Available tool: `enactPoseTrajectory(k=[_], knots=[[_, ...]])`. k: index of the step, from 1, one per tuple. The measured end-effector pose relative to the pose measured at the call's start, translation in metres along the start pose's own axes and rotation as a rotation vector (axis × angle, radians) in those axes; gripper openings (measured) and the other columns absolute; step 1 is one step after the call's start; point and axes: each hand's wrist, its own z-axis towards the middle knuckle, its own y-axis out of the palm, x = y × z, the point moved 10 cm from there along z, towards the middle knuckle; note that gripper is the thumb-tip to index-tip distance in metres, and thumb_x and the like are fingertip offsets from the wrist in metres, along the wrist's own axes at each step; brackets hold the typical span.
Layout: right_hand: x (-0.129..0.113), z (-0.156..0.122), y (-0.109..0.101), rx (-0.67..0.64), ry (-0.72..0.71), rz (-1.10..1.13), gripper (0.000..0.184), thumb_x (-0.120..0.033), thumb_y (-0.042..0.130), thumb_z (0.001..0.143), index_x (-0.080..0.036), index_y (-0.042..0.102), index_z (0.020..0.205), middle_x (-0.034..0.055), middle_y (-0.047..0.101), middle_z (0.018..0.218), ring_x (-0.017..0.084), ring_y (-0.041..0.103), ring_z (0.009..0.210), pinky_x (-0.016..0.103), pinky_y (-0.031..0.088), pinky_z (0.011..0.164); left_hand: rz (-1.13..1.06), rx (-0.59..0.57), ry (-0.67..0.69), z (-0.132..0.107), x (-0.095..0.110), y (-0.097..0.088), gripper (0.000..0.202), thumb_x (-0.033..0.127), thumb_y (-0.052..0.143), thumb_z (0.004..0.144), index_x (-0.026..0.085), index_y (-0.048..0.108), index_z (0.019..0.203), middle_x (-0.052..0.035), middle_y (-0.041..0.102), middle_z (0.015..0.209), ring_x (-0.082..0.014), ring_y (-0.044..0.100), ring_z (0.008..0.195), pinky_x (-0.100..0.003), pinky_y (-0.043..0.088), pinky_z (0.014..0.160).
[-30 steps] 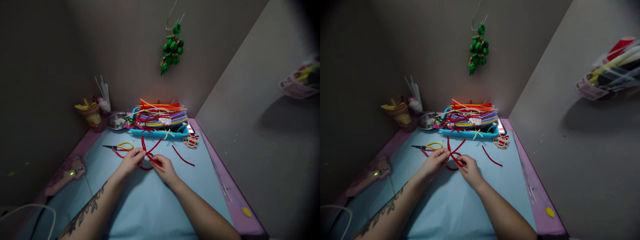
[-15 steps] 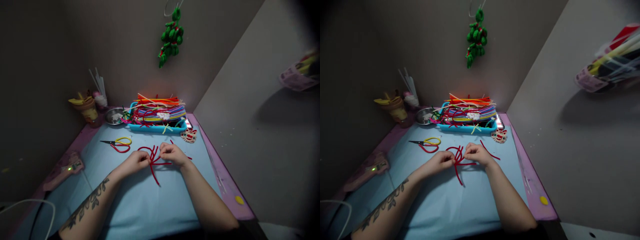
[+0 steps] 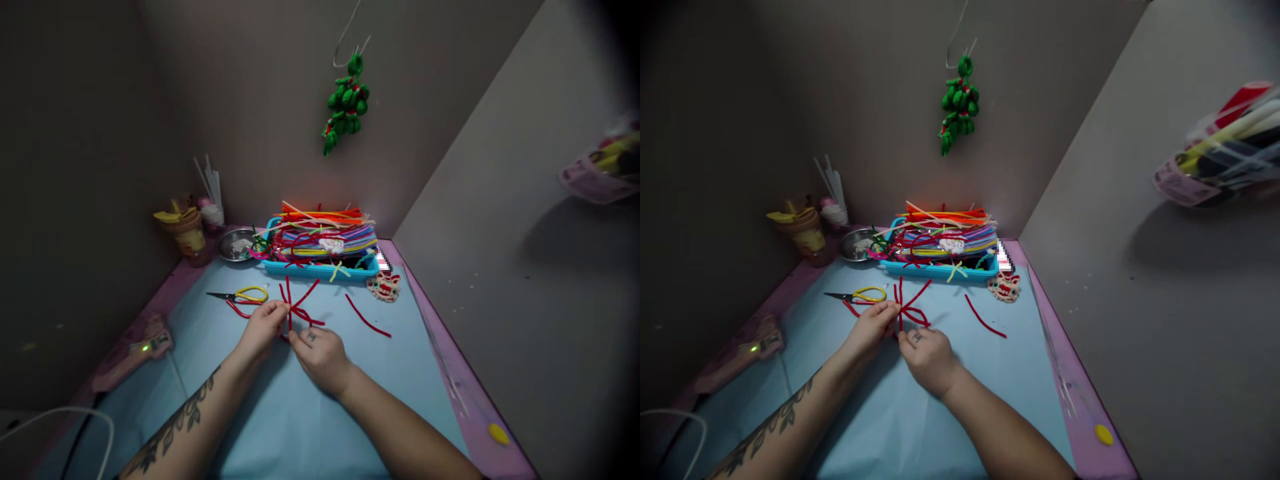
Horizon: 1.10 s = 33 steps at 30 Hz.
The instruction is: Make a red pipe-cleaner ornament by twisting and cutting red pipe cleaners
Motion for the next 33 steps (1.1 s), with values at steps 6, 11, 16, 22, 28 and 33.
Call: enactPoseTrajectory(k=[6,11,16,22,28,33], knots=[[0.043,-0.011,0.013,-0.031,0.268,0.555,0.033,-0.045,0.060,0.086,-0.020,0.065,0.107,0.0078,0.071,0.087,0.021,0.062,0.079,0.034,0.046,0.074,0.098,0.024,0.188,-0.002,0.027,-0.009,0.025,0.037,0.065,0.070,0.017,0.054,0.063,0.0059,0.044,0.054,-0.0086,0.035,0.050,-0.021,0.028,0.050],[0.076,-0.032,0.055,-0.046,0.829,1.274,0.034,-0.051,0.060,0.084,-0.021,0.061,0.102,0.0062,0.068,0.092,0.019,0.063,0.082,0.032,0.049,0.072,0.127,-0.029,0.249,-0.006,0.034,-0.002,0.024,0.038,0.065,0.073,0.017,0.056,0.065,0.0055,0.045,0.055,-0.0095,0.037,0.052,-0.022,0.029,0.051],[0.064,-0.035,0.076,-0.018,0.999,1.599,0.038,-0.040,0.078,0.070,-0.023,0.055,0.095,-0.0013,0.066,0.077,0.015,0.063,0.069,0.028,0.048,0.067,0.104,-0.119,0.184,-0.007,0.022,0.014,0.024,0.040,0.065,0.072,0.017,0.057,0.067,0.0045,0.050,0.057,-0.0102,0.041,0.053,-0.023,0.033,0.053],[0.073,-0.027,0.054,0.102,0.908,1.455,0.044,-0.040,0.077,0.069,-0.023,0.057,0.104,0.0001,0.064,0.081,0.015,0.062,0.075,0.029,0.050,0.070,0.181,-0.113,0.256,-0.009,0.029,0.016,0.023,0.039,0.065,0.072,0.017,0.058,0.068,0.0023,0.053,0.061,-0.0121,0.046,0.059,-0.024,0.036,0.058],[0.080,-0.033,0.053,0.219,1.049,1.373,0.030,-0.042,0.071,0.074,-0.020,0.062,0.093,0.0013,0.066,0.077,0.014,0.061,0.065,0.028,0.051,0.063,0.154,-0.121,0.238,-0.014,0.023,0.027,0.028,0.042,0.066,0.072,0.017,0.054,0.064,0.0030,0.053,0.058,-0.0112,0.045,0.056,-0.023,0.035,0.055],[0.086,-0.044,0.062,0.243,1.133,1.363,0.025,-0.038,0.072,0.073,-0.019,0.063,0.086,0.0002,0.067,0.074,0.012,0.058,0.058,0.026,0.049,0.058,0.038,-0.146,0.168,-0.012,0.017,0.028,0.033,0.045,0.071,0.068,0.017,0.054,0.072,0.0041,0.055,0.057,-0.0095,0.046,0.050,-0.022,0.033,0.050]])
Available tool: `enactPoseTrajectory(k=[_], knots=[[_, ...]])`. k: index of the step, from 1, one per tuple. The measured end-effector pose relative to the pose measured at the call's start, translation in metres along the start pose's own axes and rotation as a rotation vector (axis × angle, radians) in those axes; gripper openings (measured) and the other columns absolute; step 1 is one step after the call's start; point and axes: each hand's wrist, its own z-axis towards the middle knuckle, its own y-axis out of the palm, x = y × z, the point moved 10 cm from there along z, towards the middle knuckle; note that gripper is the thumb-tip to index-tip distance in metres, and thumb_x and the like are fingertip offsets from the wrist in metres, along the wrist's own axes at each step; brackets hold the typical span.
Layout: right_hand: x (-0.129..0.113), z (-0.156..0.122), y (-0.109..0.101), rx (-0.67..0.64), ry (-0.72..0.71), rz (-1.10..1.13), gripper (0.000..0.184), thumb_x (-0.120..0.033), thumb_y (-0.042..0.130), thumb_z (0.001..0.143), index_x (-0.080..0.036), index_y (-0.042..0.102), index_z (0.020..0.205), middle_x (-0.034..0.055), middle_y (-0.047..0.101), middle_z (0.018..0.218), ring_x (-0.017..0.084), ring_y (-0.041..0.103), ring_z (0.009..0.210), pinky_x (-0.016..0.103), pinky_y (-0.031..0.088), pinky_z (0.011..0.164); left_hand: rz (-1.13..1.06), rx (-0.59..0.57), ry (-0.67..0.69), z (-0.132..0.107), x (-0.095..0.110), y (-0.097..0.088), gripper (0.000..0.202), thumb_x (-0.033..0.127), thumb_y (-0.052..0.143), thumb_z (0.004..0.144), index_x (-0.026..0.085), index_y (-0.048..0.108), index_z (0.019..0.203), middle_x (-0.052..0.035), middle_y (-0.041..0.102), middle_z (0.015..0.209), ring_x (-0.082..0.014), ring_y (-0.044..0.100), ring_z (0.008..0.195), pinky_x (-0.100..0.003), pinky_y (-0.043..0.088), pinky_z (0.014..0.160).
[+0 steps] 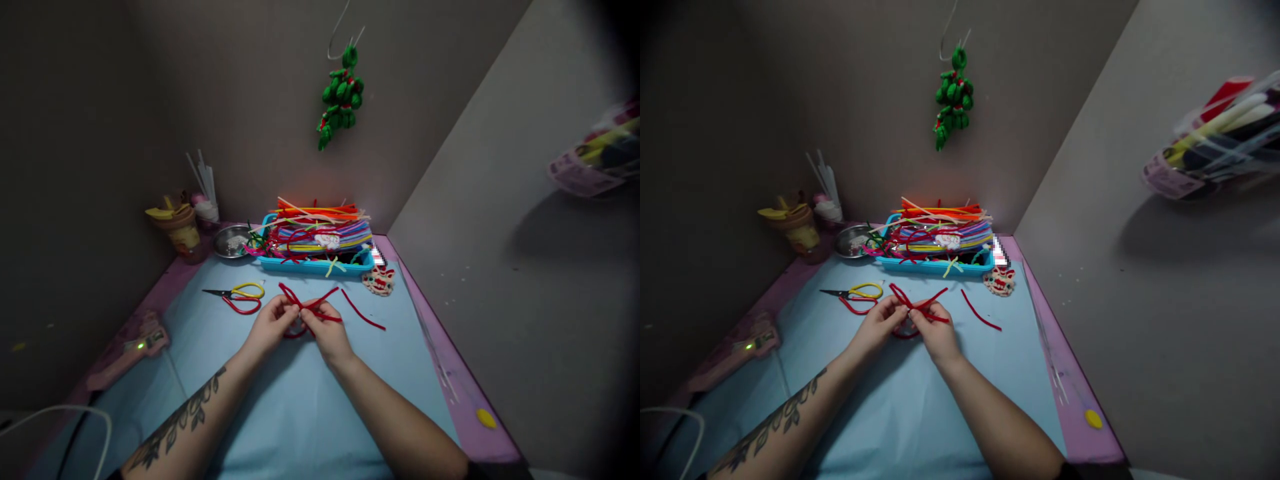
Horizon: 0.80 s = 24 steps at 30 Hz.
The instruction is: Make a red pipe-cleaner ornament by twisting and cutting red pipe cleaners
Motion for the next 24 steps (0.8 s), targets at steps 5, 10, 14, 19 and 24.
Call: enactPoseTrajectory(k=[5,10,14,19,24], knots=[[-0.005,-0.002,0.002,-0.037,-0.012,-0.072,0.024,-0.035,0.072,0.072,-0.019,0.063,0.087,0.0004,0.067,0.076,0.014,0.061,0.062,0.028,0.051,0.063,0.011,0.020,-0.040,0.002,-0.005,-0.008,0.032,0.043,0.075,0.065,0.014,0.059,0.071,0.0005,0.060,0.057,-0.0109,0.051,0.053,-0.023,0.036,0.053],[-0.019,-0.003,0.000,-0.012,-0.130,-0.238,0.018,-0.031,0.067,0.077,-0.018,0.064,0.089,0.0032,0.069,0.082,0.017,0.064,0.075,0.031,0.052,0.072,0.009,0.082,-0.032,0.002,-0.002,-0.014,0.034,0.041,0.079,0.059,0.014,0.061,0.069,0.0011,0.059,0.058,-0.0103,0.049,0.052,-0.022,0.034,0.052],[-0.019,-0.002,0.000,-0.035,-0.141,-0.241,0.022,-0.027,0.066,0.075,-0.019,0.064,0.096,0.0045,0.071,0.090,0.019,0.066,0.083,0.033,0.053,0.079,-0.081,0.062,-0.028,0.002,0.000,-0.013,0.033,0.040,0.080,0.059,0.015,0.061,0.070,0.0029,0.056,0.057,-0.0085,0.044,0.051,-0.021,0.031,0.051],[-0.018,-0.003,0.008,-0.086,-0.141,-0.200,0.024,-0.028,0.066,0.075,-0.020,0.065,0.097,0.0054,0.071,0.094,0.019,0.065,0.085,0.033,0.052,0.079,-0.169,-0.020,-0.118,0.000,-0.008,-0.007,0.035,0.039,0.079,0.062,0.014,0.069,0.084,0.0022,0.054,0.058,-0.0079,0.040,0.050,-0.022,0.028,0.049],[-0.015,0.013,-0.029,0.025,-0.132,-0.340,0.027,-0.029,0.060,0.077,-0.018,0.064,0.101,0.0024,0.067,0.076,0.016,0.060,0.063,0.028,0.049,0.060,-0.196,-0.020,-0.140,-0.001,-0.006,-0.011,0.040,0.040,0.080,0.060,0.014,0.068,0.088,0.0030,0.054,0.058,-0.0081,0.041,0.050,-0.022,0.029,0.050]])
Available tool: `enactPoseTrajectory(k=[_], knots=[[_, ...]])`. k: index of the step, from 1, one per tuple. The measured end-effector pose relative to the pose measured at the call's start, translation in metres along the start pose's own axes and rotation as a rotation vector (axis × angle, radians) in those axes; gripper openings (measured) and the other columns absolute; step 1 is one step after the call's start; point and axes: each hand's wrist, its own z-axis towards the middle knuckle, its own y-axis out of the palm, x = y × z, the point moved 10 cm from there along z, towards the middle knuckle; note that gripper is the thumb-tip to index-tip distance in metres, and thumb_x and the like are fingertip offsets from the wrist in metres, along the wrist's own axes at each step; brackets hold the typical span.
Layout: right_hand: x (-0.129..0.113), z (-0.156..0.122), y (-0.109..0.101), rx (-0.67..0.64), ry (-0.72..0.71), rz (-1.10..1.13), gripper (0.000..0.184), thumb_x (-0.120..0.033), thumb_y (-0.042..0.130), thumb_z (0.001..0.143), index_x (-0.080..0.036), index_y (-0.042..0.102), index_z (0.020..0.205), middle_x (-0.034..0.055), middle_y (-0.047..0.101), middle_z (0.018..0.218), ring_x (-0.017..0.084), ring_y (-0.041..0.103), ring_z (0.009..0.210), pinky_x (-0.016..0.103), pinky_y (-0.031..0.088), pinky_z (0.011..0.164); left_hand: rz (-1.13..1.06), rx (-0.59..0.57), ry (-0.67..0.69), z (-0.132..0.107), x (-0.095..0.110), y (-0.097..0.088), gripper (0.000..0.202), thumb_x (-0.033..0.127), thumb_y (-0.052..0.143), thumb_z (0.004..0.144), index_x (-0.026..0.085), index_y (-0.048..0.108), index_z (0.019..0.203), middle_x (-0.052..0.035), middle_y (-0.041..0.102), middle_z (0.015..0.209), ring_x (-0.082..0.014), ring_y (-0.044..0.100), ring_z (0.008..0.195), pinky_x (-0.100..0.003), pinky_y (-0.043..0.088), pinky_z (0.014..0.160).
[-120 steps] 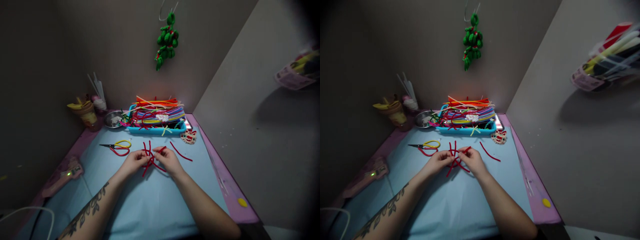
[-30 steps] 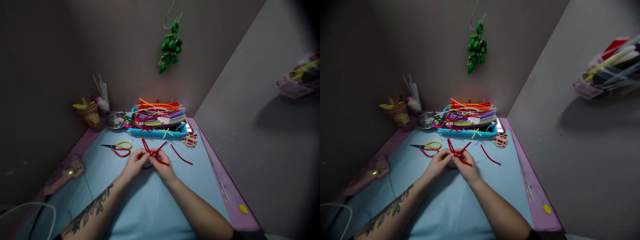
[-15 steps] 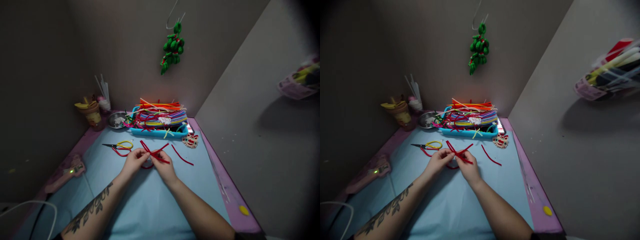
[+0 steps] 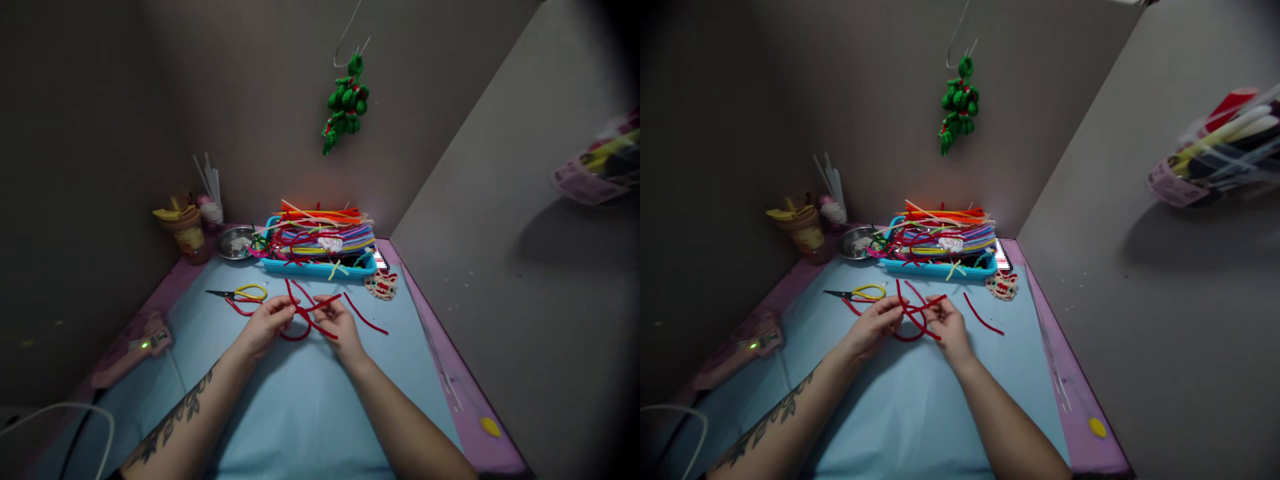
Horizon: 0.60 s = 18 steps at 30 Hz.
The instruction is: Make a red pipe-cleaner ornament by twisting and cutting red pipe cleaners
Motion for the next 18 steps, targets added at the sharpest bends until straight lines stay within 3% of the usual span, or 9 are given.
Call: enactPoseTrajectory(k=[2,4,6,9,11,14,18], knots=[[0.006,0.011,-0.029,0.072,-0.008,-0.229,0.024,-0.025,0.058,0.075,-0.018,0.065,0.096,0.0008,0.064,0.070,0.016,0.058,0.061,0.029,0.048,0.060,0.034,0.018,0.020,0.001,0.004,-0.005,0.039,0.040,0.080,0.061,0.014,0.068,0.087,0.0030,0.055,0.060,-0.0080,0.042,0.051,-0.022,0.030,0.050],[0.002,0.021,-0.045,0.026,-0.058,-0.443,0.019,-0.022,0.057,0.073,-0.020,0.068,0.088,0.0004,0.064,0.069,0.018,0.058,0.063,0.032,0.048,0.064,0.065,0.014,0.031,0.002,0.005,-0.008,0.038,0.040,0.079,0.061,0.015,0.069,0.088,0.0024,0.056,0.063,-0.0080,0.043,0.053,-0.021,0.031,0.051],[-0.018,0.023,-0.058,0.063,-0.183,-0.532,0.013,-0.022,0.058,0.073,-0.020,0.069,0.079,0.0039,0.066,0.076,0.021,0.060,0.073,0.037,0.048,0.074,0.088,0.004,0.031,0.003,0.004,-0.008,0.038,0.040,0.079,0.063,0.015,0.070,0.089,0.0019,0.057,0.064,-0.0083,0.043,0.053,-0.021,0.031,0.052],[-0.063,0.008,-0.070,0.226,-0.356,-0.431,0.019,-0.025,0.051,0.085,-0.019,0.069,0.089,0.0091,0.067,0.093,0.024,0.060,0.092,0.041,0.045,0.086,0.121,-0.009,0.014,0.004,0.000,-0.005,0.036,0.040,0.078,0.062,0.015,0.071,0.088,0.0011,0.058,0.063,-0.0086,0.041,0.052,-0.022,0.030,0.051],[-0.086,-0.007,-0.059,0.226,-0.427,-0.386,0.021,-0.027,0.048,0.090,-0.020,0.067,0.094,0.0087,0.066,0.094,0.023,0.059,0.093,0.040,0.046,0.085,0.138,-0.021,-0.004,0.003,-0.006,-0.001,0.036,0.039,0.079,0.061,0.015,0.072,0.087,0.0009,0.058,0.062,-0.0086,0.040,0.051,-0.022,0.029,0.050],[-0.108,-0.028,-0.023,0.139,-0.563,-0.580,0.012,-0.030,0.060,0.084,-0.023,0.068,0.090,0.0078,0.064,0.095,0.026,0.055,0.099,0.045,0.042,0.092,0.145,-0.019,-0.014,0.003,-0.011,0.003,0.033,0.039,0.078,0.062,0.015,0.073,0.085,0.0002,0.060,0.063,-0.0087,0.041,0.051,-0.022,0.030,0.050],[-0.093,-0.033,0.013,-0.027,-0.537,-0.799,0.010,-0.028,0.068,0.080,-0.024,0.069,0.089,0.0084,0.066,0.103,0.029,0.052,0.107,0.054,0.029,0.102,0.181,-0.039,0.016,0.004,-0.011,0.006,0.031,0.040,0.077,0.063,0.015,0.073,0.080,-0.0034,0.066,0.070,-0.0120,0.050,0.058,-0.024,0.036,0.054]])
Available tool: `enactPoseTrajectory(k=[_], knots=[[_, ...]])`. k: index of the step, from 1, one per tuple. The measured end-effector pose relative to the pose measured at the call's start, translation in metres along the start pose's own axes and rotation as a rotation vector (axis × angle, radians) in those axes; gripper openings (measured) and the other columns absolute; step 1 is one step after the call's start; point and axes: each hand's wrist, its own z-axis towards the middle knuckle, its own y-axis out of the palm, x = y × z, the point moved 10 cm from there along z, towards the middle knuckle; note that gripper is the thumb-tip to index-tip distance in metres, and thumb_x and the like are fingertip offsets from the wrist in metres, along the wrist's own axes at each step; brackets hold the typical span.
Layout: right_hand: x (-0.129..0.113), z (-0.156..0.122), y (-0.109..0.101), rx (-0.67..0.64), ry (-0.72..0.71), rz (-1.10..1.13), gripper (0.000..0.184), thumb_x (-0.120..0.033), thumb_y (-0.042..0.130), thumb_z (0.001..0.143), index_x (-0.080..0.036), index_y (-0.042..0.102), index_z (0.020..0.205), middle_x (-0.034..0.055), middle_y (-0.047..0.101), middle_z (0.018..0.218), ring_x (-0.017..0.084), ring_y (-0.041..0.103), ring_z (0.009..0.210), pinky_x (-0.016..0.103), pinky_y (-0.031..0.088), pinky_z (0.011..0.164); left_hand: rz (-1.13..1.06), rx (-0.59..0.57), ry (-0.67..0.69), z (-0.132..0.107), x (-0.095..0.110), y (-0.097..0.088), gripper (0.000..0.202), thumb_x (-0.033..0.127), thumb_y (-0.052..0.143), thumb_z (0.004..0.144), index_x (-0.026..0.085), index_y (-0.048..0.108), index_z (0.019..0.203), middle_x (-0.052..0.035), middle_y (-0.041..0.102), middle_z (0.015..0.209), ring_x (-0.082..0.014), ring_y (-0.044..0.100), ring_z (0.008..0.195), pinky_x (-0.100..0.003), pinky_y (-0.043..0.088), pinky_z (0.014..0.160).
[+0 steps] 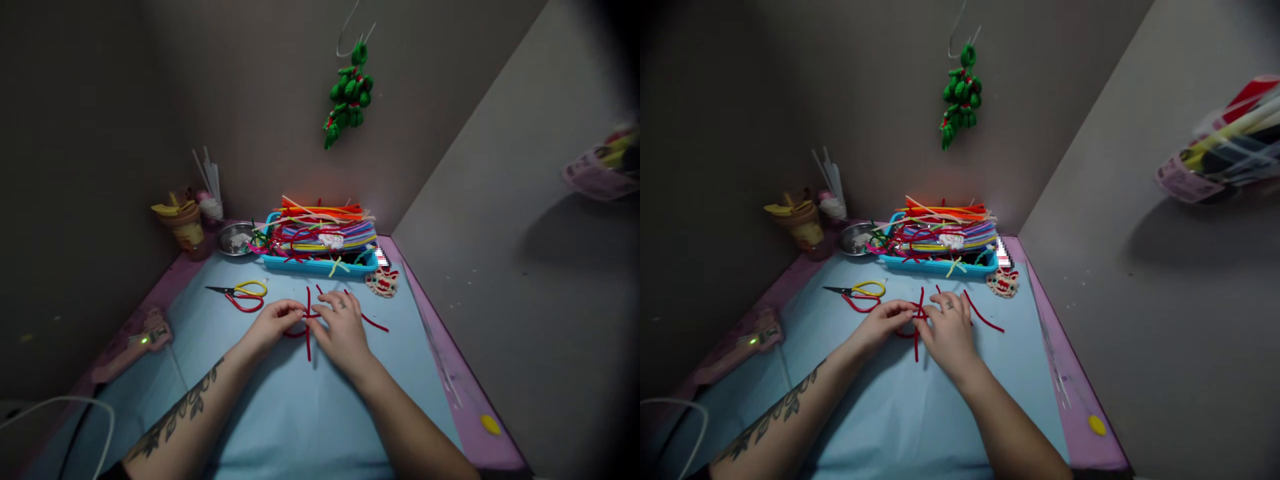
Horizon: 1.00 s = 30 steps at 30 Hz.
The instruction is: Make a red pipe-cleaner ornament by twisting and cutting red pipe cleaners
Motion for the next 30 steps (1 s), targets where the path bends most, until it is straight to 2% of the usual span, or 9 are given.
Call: enactPoseTrajectory(k=[6,9,11,13,16,18,21,26,30], knots=[[0.020,-0.006,0.037,-0.268,0.217,0.103,0.011,-0.023,0.060,0.083,-0.021,0.065,0.072,0.0020,0.069,0.080,0.021,0.060,0.084,0.062,0.020,0.103,0.152,-0.089,0.059,0.001,0.007,0.004,0.032,0.037,0.075,0.067,0.015,0.070,0.089,-0.0036,0.066,0.074,-0.0138,0.056,0.064,-0.026,0.042,0.062],[0.027,-0.007,0.038,-0.243,0.312,0.184,0.016,-0.024,0.059,0.080,-0.020,0.062,0.065,-0.0007,0.067,0.075,0.019,0.060,0.079,0.060,0.022,0.102,0.074,-0.080,0.063,0.000,0.010,0.003,0.042,0.035,0.078,0.064,0.017,0.063,0.100,0.0013,0.061,0.067,-0.0120,0.054,0.059,-0.024,0.041,0.059],[0.033,-0.007,0.039,-0.200,0.375,0.304,0.018,-0.028,0.059,0.079,-0.020,0.061,0.062,-0.0016,0.065,0.068,0.018,0.059,0.073,0.048,0.035,0.096,-0.025,-0.041,0.083,-0.001,0.013,0.001,0.054,0.034,0.081,0.061,0.019,0.058,0.107,0.0015,0.062,0.072,-0.0118,0.055,0.062,-0.024,0.042,0.061],[0.040,-0.008,0.043,-0.183,0.441,0.471,0.023,-0.033,0.060,0.077,-0.019,0.060,0.058,-0.0017,0.060,0.060,0.017,0.056,0.065,0.034,0.043,0.078,-0.095,-0.008,0.103,-0.001,0.016,0.001,0.061,0.033,0.082,0.058,0.020,0.055,0.112,0.0010,0.063,0.078,-0.0120,0.056,0.066,-0.024,0.043,0.064],[0.044,-0.011,0.054,-0.222,0.519,0.681,0.025,-0.036,0.061,0.074,-0.018,0.061,0.058,-0.0014,0.056,0.056,0.015,0.052,0.059,0.026,0.039,0.060,-0.030,0.015,0.107,0.000,0.015,0.001,0.046,0.035,0.080,0.061,0.016,0.063,0.099,-0.0002,0.062,0.075,-0.0125,0.055,0.066,-0.025,0.043,0.065],[0.043,-0.012,0.056,-0.234,0.536,0.730,0.022,-0.034,0.063,0.072,-0.018,0.062,0.058,-0.0010,0.057,0.058,0.015,0.052,0.060,0.026,0.038,0.060,0.083,0.026,0.114,-0.001,0.016,0.001,0.029,0.038,0.076,0.066,0.014,0.066,0.078,-0.0003,0.060,0.066,-0.0121,0.051,0.061,-0.025,0.040,0.062],[0.040,-0.012,0.056,-0.211,0.560,0.786,0.020,-0.031,0.065,0.069,-0.017,0.060,0.055,-0.0014,0.055,0.057,0.014,0.050,0.061,0.025,0.036,0.062,0.186,0.084,0.186,-0.005,0.023,-0.003,0.030,0.038,0.071,0.070,0.015,0.058,0.055,0.0021,0.053,0.055,-0.0113,0.046,0.056,-0.025,0.036,0.058],[0.044,-0.021,0.065,-0.094,0.756,1.041,0.024,-0.032,0.066,0.065,-0.018,0.053,0.051,-0.0049,0.044,0.050,0.010,0.037,0.054,0.024,0.031,0.055,0.217,0.163,0.269,-0.013,0.031,-0.005,0.025,0.037,0.067,0.076,0.016,0.064,0.064,0.0000,0.059,0.063,-0.0130,0.051,0.062,-0.024,0.039,0.060],[0.045,-0.020,0.071,-0.106,0.724,1.029,0.029,-0.035,0.066,0.067,-0.018,0.050,0.051,-0.0054,0.041,0.051,0.010,0.035,0.054,0.024,0.029,0.054,0.161,0.114,0.187,-0.008,0.022,0.000,0.026,0.040,0.070,0.072,0.014,0.067,0.073,-0.0031,0.065,0.068,-0.0154,0.057,0.065,-0.027,0.043,0.063]])
